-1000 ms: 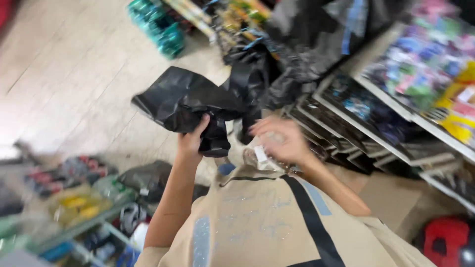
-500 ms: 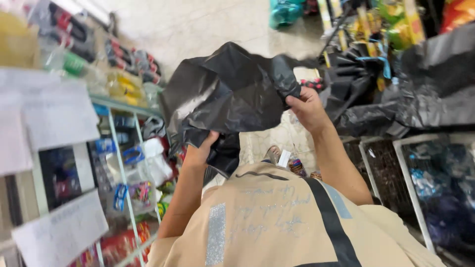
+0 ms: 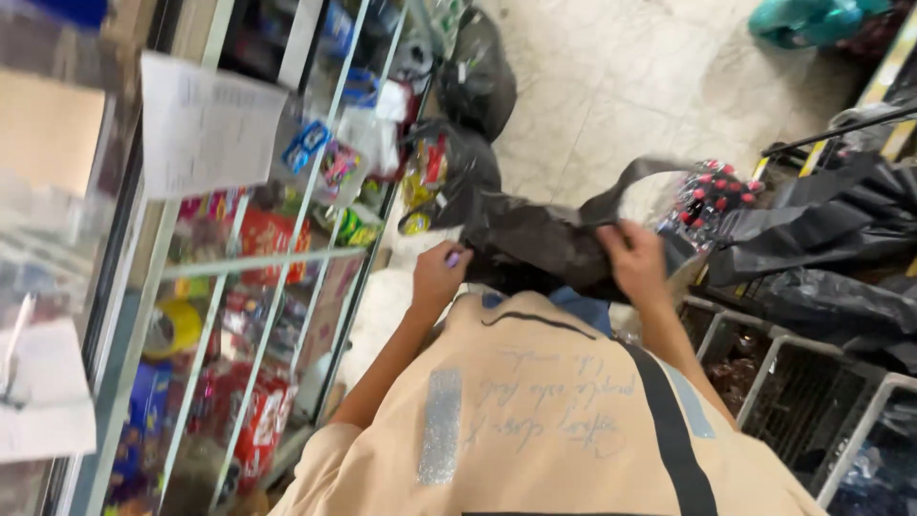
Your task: Bagging various small grocery items into a black plastic bag and checking receipts in a small store
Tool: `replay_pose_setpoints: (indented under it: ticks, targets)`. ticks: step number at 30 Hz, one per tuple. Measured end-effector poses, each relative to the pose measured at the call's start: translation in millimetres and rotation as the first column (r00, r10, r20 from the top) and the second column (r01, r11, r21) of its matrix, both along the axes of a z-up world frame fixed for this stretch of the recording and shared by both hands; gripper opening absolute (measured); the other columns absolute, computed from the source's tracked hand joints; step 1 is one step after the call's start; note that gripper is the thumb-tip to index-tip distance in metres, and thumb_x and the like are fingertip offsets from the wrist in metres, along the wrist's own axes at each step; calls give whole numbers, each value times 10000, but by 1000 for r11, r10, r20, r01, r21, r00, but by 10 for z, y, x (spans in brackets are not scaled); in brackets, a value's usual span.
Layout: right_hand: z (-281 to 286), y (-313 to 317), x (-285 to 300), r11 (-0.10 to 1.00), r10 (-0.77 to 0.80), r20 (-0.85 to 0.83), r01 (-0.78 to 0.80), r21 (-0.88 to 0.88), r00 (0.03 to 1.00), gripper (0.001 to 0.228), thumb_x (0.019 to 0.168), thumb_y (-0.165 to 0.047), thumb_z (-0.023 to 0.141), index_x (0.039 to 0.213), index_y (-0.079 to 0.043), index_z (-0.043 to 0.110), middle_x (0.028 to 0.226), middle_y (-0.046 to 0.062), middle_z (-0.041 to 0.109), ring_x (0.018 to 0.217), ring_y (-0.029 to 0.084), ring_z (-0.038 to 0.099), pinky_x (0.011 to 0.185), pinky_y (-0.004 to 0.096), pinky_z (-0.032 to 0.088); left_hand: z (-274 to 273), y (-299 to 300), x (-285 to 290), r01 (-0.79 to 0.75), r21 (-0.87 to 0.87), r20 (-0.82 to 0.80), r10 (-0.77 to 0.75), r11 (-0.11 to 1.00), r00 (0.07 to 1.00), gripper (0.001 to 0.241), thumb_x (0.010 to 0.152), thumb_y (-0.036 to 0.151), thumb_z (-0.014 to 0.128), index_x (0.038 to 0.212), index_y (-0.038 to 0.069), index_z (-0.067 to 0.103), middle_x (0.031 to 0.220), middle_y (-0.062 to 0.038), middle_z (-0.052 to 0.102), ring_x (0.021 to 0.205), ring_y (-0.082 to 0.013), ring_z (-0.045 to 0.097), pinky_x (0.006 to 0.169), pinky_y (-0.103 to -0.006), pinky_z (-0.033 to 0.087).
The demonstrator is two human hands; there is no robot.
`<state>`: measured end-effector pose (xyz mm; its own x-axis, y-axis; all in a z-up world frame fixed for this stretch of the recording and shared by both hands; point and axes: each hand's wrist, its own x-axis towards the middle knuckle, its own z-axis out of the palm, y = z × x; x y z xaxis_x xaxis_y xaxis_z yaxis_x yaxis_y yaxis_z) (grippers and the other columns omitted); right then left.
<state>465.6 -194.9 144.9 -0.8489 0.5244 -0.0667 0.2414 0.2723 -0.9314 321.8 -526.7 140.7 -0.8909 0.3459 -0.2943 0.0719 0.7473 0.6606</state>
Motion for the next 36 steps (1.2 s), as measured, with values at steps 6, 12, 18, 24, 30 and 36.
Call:
replay_pose_setpoints:
  ticks: [6, 12, 18, 24, 30, 36]
  targets:
    - [1090, -1334, -610, 595, 779, 111, -784, 175, 617, 132, 952, -84, 604, 1030, -21, 691, 943, 250, 719, 960, 514, 653, 754, 603, 527, 1439, 103, 406, 390, 231, -233, -339, 891, 912, 615, 951, 286, 724, 1520, 312, 493, 1530, 98, 538, 1097, -302, 694, 939, -480, 590]
    - [972, -1647, -633, 482, 791, 313, -851, 207, 525, 201, 961, -295, 635, 1098, -168, 709, 1051, 66, 756, 1044, 344, 701, 855, 514, 569, 1243, -437, 243, 459, 5, 87, -458, 888, 885, 471, 953, 413, 677, 1391, 260, 590, 1296, 16, 706, 1232, -252, 655, 1002, -507, 555]
    - [1140, -1389, -477, 516, 787, 420, -855, -49, 451, 240, 907, -365, 710, 1073, -196, 744, 966, 69, 788, 1037, 341, 721, 898, 514, 550, 953, -583, 399, 486, -119, 143, -470, 866, 871, 155, 967, 413, 621, 1024, 293, 701, 945, -9, 756, 973, -344, 736, 840, -497, 598]
    - [1073, -1297, -418, 580, 765, 405, -809, -94, 501, 187, 867, -236, 762, 1033, -148, 760, 881, 57, 780, 939, 310, 742, 849, 435, 572, 1002, -523, 354, 599, -177, 221, -561, 781, 798, 173, 973, 381, 600, 1106, 317, 692, 1007, -44, 770, 1038, -360, 726, 881, -505, 593]
    - [1178, -1364, -297, 589, 775, 266, -808, 22, 573, 264, 818, -216, 793, 1042, -108, 703, 891, 123, 751, 945, 381, 720, 824, 516, 575, 505, -335, 398, 508, 361, 361, -620, 782, 697, 248, 848, 321, 782, 958, 104, 733, 925, -187, 738, 1001, -414, 695, 897, -494, 537]
    - [1178, -1161, -29, 656, 693, 392, -755, 8, 606, 244, 854, -145, 770, 1077, -137, 670, 923, 103, 760, 971, 384, 711, 826, 516, 570, 639, -244, 253, 412, 499, 431, -630, 763, 646, 274, 754, 286, 895, 815, 106, 697, 748, -41, 621, 846, -183, 584, 825, -361, 480]
